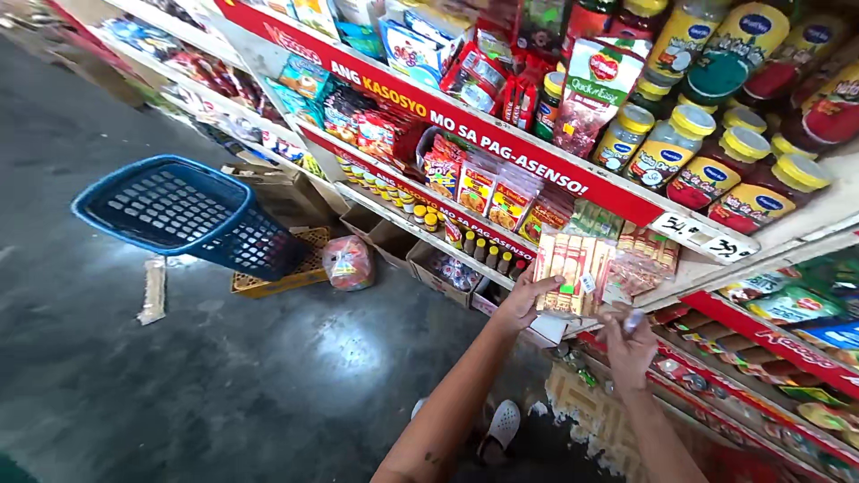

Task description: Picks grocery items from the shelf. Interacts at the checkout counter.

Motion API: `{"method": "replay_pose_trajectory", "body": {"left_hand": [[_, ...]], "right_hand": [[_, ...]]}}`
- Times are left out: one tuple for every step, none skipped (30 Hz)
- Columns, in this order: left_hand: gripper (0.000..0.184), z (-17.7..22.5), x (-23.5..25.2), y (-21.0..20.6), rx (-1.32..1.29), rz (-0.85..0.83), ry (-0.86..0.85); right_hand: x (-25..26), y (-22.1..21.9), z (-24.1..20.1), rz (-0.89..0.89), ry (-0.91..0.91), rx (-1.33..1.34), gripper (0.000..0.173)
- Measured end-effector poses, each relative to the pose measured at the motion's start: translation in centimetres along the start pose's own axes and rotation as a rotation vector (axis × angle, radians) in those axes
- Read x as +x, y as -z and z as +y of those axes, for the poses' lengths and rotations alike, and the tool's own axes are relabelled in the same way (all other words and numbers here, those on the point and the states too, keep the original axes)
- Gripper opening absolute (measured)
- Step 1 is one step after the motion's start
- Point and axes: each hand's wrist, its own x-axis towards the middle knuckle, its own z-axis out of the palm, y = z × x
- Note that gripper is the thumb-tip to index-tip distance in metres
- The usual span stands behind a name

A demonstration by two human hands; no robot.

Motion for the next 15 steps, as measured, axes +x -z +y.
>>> {"method": "replay_pose_trajectory", "body": {"left_hand": [[0.05,1.2,-0.8,0.7,0.005,0.011,-0.017],[0.05,2.4,-1.8,1.4,0.017,0.025,-0.033],[0.051,3.6,-2.9,2.3,0.042,0.039,-0.045],[0.053,4.8,-4.1,3.3,0.064,0.056,-0.051],[0.054,6.0,-5.6,4.5,0.073,0.079,-0.053],[0.054,7.2,-7.2,5.7,0.076,0.117,-0.052],[0.054,8.6,-8.9,7.3,0.073,0.164,-0.052],[0.053,10.1,-10.8,9.0,0.067,0.21,-0.057],[0.052,11.6,-12.9,10.7,0.061,0.25,-0.069],[0.051,13.3,-15.0,12.4,0.057,0.281,-0.089],[0.05,15.2,-17.0,14.0,0.057,0.307,-0.111],[0.048,17.0,-18.8,15.4,0.057,0.336,-0.136],[0.047,18.7,-20.5,16.8,0.054,0.365,-0.169],[0.046,20.2,-22.1,18.0,0.056,0.393,-0.203],[0.044,21.6,-23.6,19.2,0.055,0.423,-0.239]], "right_hand": [[0.7,-1.0,-0.4,0.01,-0.1,0.053,0.044],[1.2,-2.4,-0.7,-0.007,-0.21,0.103,0.046],[1.6,-4.3,-1.0,-0.037,-0.332,0.161,0.043],[1.8,-6.6,-1.6,-0.083,-0.454,0.222,0.039],[1.9,-9.1,-2.7,-0.163,-0.554,0.281,0.039],[1.9,-12.0,-4.4,-0.239,-0.612,0.335,0.041],[1.7,-15.0,-6.1,-0.293,-0.64,0.388,0.045],[1.5,-18.0,-7.4,-0.333,-0.63,0.413,0.046],[1.0,-20.9,-7.7,-0.375,-0.607,0.419,0.047],[0.5,-23.7,-7.7,-0.416,-0.584,0.4,0.048],[0.2,-26.6,-7.7,-0.461,-0.569,0.383,0.049],[-0.1,-29.5,-8.0,-0.517,-0.558,0.385,0.053],[-0.4,-32.4,-8.8,-0.552,-0.551,0.403,0.056],[-0.8,-35.2,-9.8,-0.583,-0.544,0.427,0.059],[-1.3,-37.8,-10.6,-0.616,-0.54,0.445,0.061]]}}
